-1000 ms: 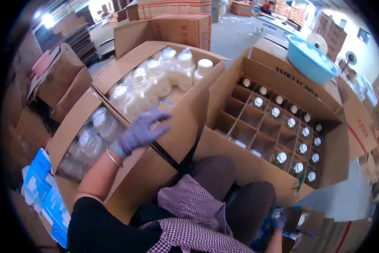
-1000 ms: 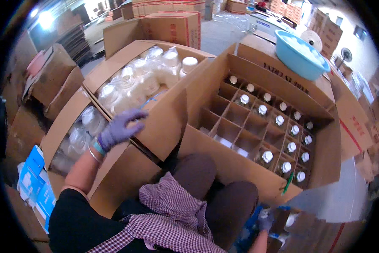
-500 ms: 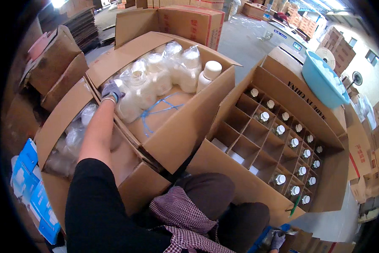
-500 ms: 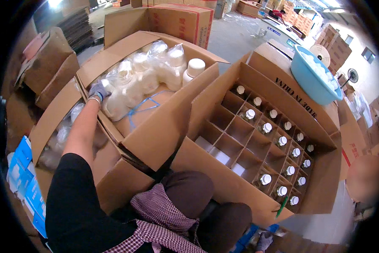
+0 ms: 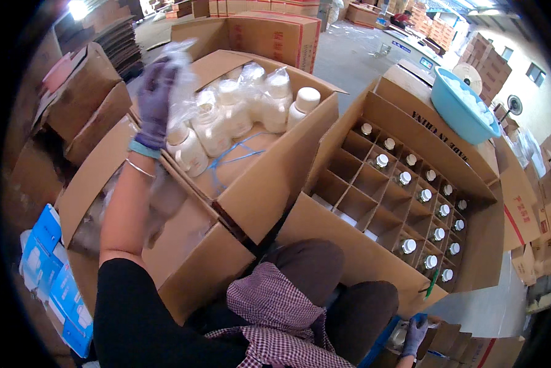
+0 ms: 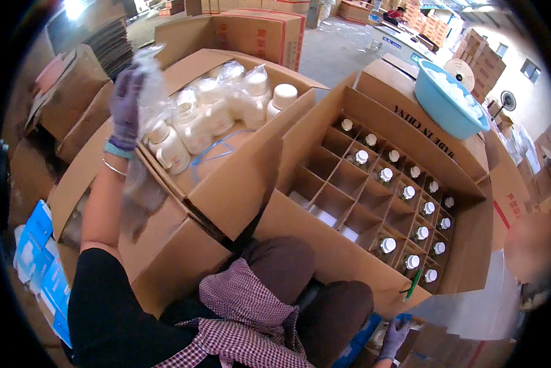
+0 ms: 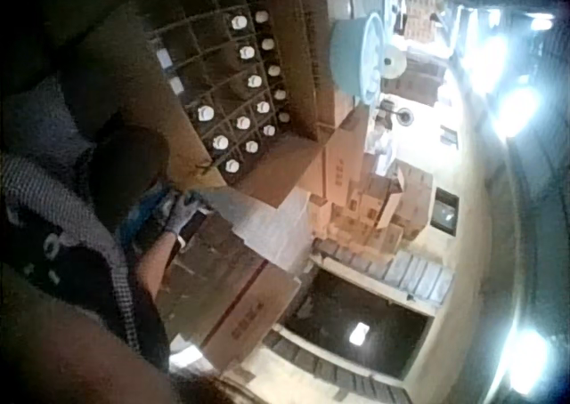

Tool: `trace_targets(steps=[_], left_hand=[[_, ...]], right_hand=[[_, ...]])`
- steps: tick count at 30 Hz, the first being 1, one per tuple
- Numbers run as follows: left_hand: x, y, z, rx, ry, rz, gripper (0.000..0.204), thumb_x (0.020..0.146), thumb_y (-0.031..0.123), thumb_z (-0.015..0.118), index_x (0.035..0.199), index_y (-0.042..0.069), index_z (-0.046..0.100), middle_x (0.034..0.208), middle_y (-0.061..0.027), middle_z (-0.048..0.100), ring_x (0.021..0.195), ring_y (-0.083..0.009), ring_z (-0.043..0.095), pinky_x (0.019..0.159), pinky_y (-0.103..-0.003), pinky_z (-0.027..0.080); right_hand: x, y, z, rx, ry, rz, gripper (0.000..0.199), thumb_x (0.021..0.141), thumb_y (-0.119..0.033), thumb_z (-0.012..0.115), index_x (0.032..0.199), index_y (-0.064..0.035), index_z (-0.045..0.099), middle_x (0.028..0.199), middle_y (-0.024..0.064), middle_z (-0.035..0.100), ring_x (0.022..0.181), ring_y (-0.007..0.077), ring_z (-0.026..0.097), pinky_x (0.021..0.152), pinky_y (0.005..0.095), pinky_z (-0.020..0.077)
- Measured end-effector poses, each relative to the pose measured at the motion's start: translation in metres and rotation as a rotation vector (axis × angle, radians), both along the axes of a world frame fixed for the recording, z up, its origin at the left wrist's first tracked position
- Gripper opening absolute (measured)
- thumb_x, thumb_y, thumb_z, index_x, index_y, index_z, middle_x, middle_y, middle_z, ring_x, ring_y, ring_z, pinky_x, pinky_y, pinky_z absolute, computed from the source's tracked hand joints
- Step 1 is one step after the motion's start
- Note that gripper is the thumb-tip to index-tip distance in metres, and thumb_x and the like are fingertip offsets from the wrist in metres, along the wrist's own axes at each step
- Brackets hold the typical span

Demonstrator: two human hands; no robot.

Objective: The person assembles white plastic containers by inserting a lid into the body, wiping the rim with a green tool, and placing the unit into a plastic bag. The person then places the bagged container into a cardboard box.

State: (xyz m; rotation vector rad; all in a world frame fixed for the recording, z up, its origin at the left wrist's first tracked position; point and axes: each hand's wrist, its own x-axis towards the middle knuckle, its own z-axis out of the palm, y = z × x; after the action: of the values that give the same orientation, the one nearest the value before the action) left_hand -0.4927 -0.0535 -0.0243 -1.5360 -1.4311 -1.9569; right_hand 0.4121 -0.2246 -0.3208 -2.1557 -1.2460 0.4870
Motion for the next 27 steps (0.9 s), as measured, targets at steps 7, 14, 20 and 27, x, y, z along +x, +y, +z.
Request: trace_targets(steps=[7, 14, 20, 27], left_hand=[[-0.016, -0.019, -0.049, -1.441, -0.099, -0.703, 0.047, 0.089, 0.017, 0.075, 0.133, 0.004, 0.064, 0.118, -0.0056, 0.071, 0.103, -0.0176, 0.067, 0.094, -0.037, 0.054], [-0.108, 0.046, -0.192, -1.634, 0.782, 0.705, 0.075, 0.075, 0.057, 0.072, 0.137, 0.017, 0.061, 0.139, -0.0148, 0.062, 0.127, -0.0332, 0.059, 0.108, -0.042, 0.046], [-0.116, 0.069, -0.256, -1.389, -0.749, 0.564, 0.067, 0.091, 0.051, 0.059, 0.149, 0.020, 0.044, 0.156, -0.0078, 0.043, 0.135, -0.0293, 0.051, 0.108, -0.048, 0.045], [-0.139, -0.006, -0.190, -0.771, -0.369, 0.430, 0.031, 0.086, 0.027, 0.068, 0.112, 0.014, 0.078, 0.114, -0.0167, 0.074, 0.099, -0.0318, 0.073, 0.091, -0.038, 0.055]], right_hand=[[-0.050, 0.007, 0.009, -0.020, -0.055, 0.111, 0.052, 0.090, -0.023, 0.072, 0.132, 0.0030, 0.057, 0.124, 0.0195, 0.060, 0.116, 0.0319, 0.059, 0.098, 0.0387, 0.0484], [-0.031, -0.049, 0.031, -0.053, 0.063, 0.007, 0.048, 0.093, -0.022, 0.071, 0.132, 0.0025, 0.058, 0.129, 0.0184, 0.059, 0.118, 0.0286, 0.058, 0.100, 0.0389, 0.0485], [-0.051, -0.033, 0.022, -0.019, 0.117, 0.041, 0.044, 0.093, -0.018, 0.069, 0.131, 0.0018, 0.059, 0.127, 0.0167, 0.060, 0.120, 0.0263, 0.058, 0.101, 0.0382, 0.0481], [-0.073, 0.010, 0.020, 0.077, 0.077, 0.235, 0.041, 0.088, -0.011, 0.069, 0.128, 0.0002, 0.061, 0.121, 0.0157, 0.062, 0.108, 0.0262, 0.060, 0.095, 0.0366, 0.0491]])
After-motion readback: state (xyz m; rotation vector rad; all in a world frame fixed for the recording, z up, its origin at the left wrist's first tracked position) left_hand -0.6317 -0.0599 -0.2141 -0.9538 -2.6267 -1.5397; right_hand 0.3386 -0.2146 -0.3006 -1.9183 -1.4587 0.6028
